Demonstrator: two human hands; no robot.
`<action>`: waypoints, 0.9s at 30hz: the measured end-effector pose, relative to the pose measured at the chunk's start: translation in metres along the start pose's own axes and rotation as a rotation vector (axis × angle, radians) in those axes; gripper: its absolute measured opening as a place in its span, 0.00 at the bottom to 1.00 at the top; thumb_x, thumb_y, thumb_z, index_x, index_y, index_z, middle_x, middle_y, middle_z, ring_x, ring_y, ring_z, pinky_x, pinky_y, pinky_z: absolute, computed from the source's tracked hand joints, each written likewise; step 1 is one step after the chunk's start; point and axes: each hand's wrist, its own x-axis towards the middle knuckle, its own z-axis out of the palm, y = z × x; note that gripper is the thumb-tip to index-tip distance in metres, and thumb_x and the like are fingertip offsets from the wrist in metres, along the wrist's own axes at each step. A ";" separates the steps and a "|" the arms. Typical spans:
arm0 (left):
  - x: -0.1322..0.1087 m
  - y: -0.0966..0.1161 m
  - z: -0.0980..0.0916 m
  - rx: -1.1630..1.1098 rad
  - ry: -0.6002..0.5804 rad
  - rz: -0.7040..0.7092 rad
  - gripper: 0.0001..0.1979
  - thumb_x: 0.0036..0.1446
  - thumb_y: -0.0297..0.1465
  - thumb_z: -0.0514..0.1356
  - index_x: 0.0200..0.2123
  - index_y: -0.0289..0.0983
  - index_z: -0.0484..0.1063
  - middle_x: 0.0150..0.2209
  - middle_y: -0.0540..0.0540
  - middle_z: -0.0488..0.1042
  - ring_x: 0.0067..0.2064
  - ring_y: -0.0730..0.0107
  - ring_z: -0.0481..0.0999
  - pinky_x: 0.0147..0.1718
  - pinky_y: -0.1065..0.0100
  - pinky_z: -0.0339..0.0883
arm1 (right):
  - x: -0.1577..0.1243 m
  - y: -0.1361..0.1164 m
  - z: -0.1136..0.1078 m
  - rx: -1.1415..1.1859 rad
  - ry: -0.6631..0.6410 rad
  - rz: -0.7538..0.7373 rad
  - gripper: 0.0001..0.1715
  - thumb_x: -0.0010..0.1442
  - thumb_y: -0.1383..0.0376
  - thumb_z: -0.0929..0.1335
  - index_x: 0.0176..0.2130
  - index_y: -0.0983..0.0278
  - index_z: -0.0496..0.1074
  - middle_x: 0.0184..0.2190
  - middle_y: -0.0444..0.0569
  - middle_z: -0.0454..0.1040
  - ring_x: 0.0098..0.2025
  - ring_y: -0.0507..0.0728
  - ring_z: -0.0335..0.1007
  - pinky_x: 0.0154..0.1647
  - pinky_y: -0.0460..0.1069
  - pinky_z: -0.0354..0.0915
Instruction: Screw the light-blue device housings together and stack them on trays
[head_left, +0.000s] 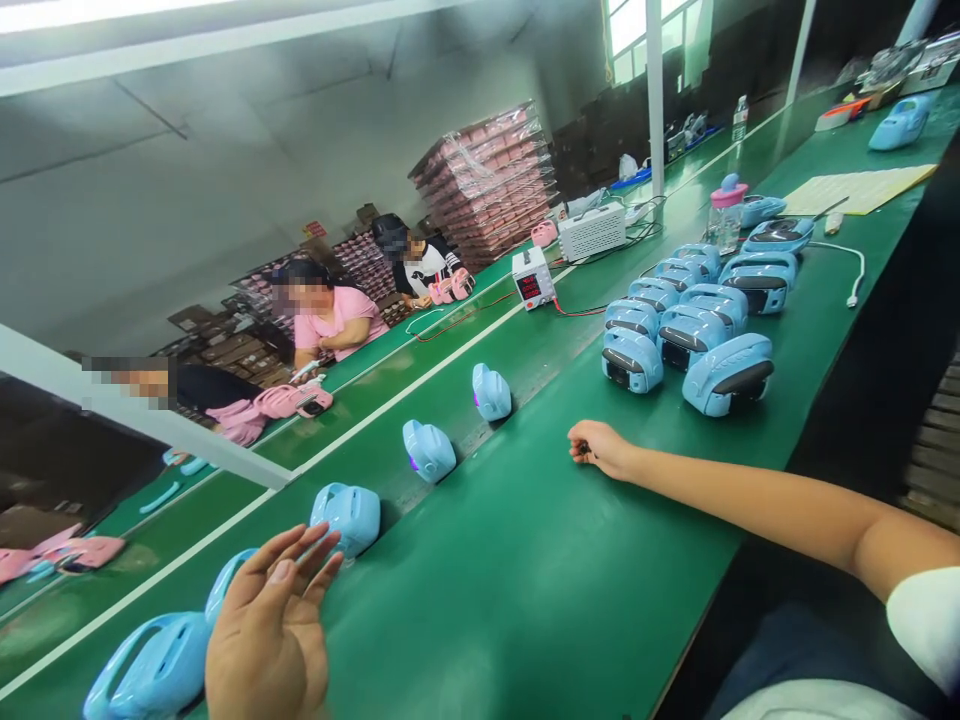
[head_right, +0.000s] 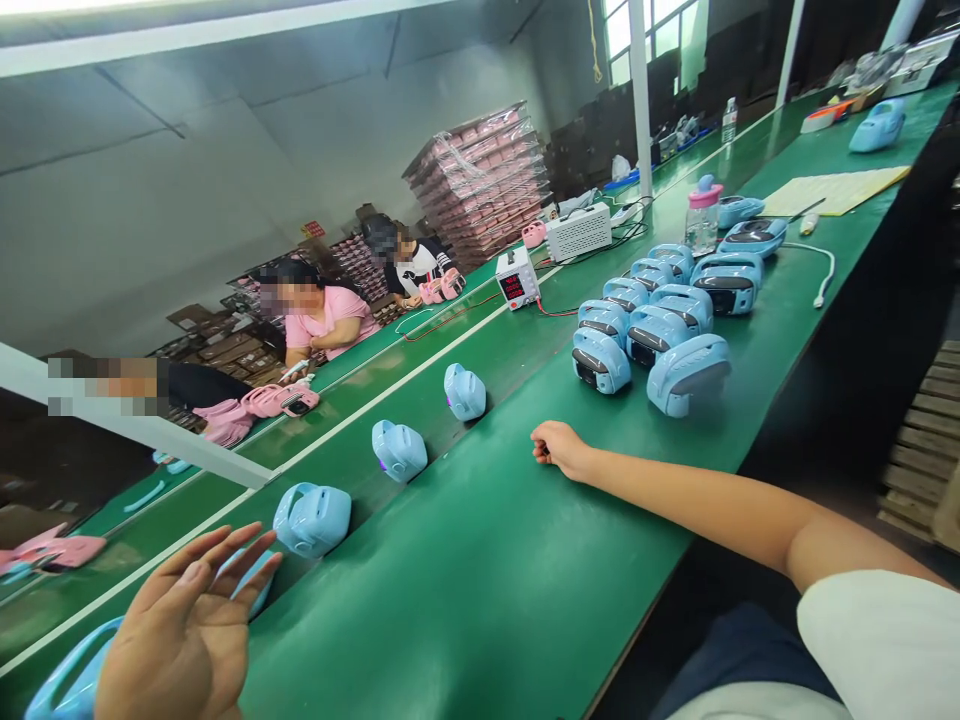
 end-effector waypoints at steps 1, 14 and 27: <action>-0.001 0.001 0.000 0.000 -0.001 0.005 0.12 0.35 0.37 0.66 0.27 0.41 0.73 0.31 0.48 0.75 0.39 0.54 0.72 0.46 0.46 0.59 | -0.004 0.003 0.002 -0.020 -0.017 0.015 0.09 0.48 0.66 0.66 0.20 0.63 0.60 0.16 0.42 0.61 0.22 0.50 0.60 0.24 0.47 0.59; -0.001 0.007 -0.010 0.005 0.035 0.047 0.09 0.33 0.35 0.64 0.24 0.41 0.74 0.26 0.50 0.75 0.34 0.61 0.74 0.32 0.62 0.65 | -0.021 -0.009 0.003 -0.278 -0.325 -0.106 0.11 0.55 0.59 0.65 0.32 0.65 0.72 0.33 0.49 0.75 0.42 0.57 0.69 0.51 0.54 0.58; -0.007 0.013 -0.011 -0.048 0.021 0.069 0.10 0.32 0.35 0.67 0.24 0.41 0.75 0.27 0.48 0.74 0.36 0.55 0.71 0.55 0.30 0.42 | 0.036 -0.113 -0.053 -1.399 0.496 -0.641 0.20 0.52 0.65 0.67 0.45 0.71 0.69 0.47 0.64 0.66 0.51 0.69 0.57 0.50 0.60 0.55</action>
